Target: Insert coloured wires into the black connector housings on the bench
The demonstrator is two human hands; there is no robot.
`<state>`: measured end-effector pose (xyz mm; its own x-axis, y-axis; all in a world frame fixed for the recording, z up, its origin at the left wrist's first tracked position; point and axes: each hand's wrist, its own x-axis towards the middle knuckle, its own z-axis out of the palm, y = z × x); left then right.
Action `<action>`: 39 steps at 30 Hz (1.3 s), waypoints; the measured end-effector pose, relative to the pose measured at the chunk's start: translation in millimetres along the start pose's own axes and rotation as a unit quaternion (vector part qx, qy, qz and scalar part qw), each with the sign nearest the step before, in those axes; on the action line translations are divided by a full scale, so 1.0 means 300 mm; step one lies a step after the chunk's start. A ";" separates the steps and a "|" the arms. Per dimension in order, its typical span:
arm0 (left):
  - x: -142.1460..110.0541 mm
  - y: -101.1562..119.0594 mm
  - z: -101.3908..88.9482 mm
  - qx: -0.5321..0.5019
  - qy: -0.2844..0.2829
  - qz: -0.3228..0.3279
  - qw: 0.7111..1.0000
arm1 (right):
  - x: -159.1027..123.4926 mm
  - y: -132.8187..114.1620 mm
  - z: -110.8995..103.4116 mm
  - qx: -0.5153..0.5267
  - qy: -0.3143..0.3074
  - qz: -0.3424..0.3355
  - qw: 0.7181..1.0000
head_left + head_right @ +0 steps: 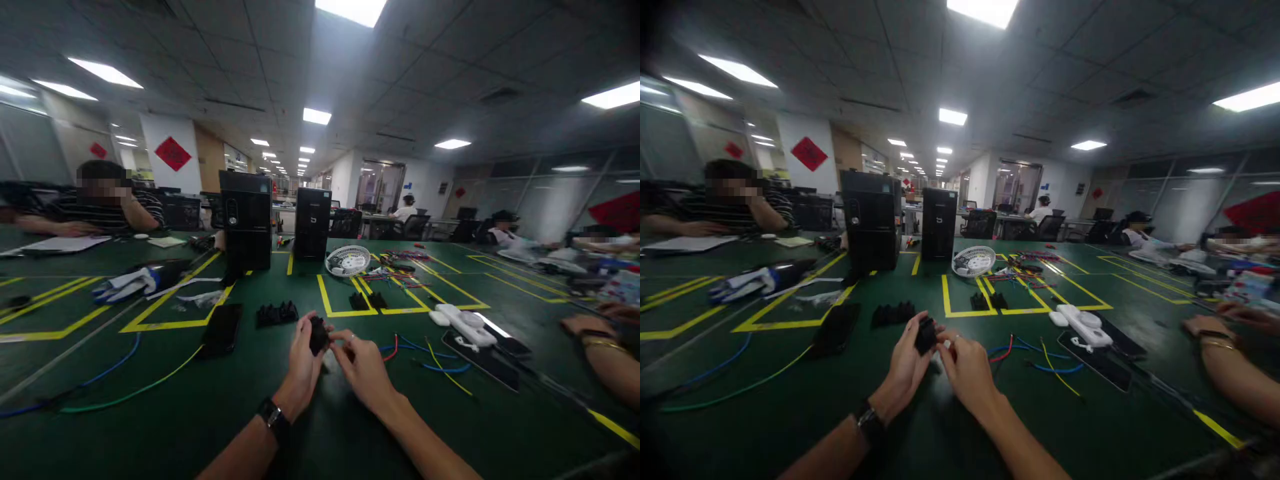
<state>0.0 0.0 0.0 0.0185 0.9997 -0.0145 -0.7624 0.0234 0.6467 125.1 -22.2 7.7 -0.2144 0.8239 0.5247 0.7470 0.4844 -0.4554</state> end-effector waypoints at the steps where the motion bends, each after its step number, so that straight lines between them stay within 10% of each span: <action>1: -0.002 -0.002 0.000 -0.002 0.003 0.001 1.000 | -0.001 0.001 0.001 0.001 0.000 -0.003 1.000; 14: 0.001 0.007 0.018 -0.028 0.089 -0.010 0.996 | -0.007 -0.009 0.044 0.153 -0.017 -0.040 0.987; 21: 0.018 -0.041 -0.028 0.171 0.128 0.110 0.971 | 0.100 -0.039 -0.079 0.001 -0.104 -0.030 0.994; 30: 0.111 0.116 -0.033 -0.050 0.184 0.142 0.971 | -0.004 -0.019 -0.036 -0.164 -0.067 -0.081 0.981; 35: 0.034 -0.067 -0.016 0.012 -0.028 -0.086 0.996 | 0.361 -0.272 -0.112 -0.278 0.060 -0.154 0.946; 39: 0.018 -0.092 -0.029 0.053 -0.104 -0.135 0.984 | 0.441 -0.587 0.117 -0.215 -0.035 -0.328 0.919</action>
<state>15.4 4.7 -24.6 0.3518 0.9349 -0.0470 -0.6400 0.2769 0.7167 -57.0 11.8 132.0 -0.7362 0.4206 0.5302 0.6189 0.7354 0.2759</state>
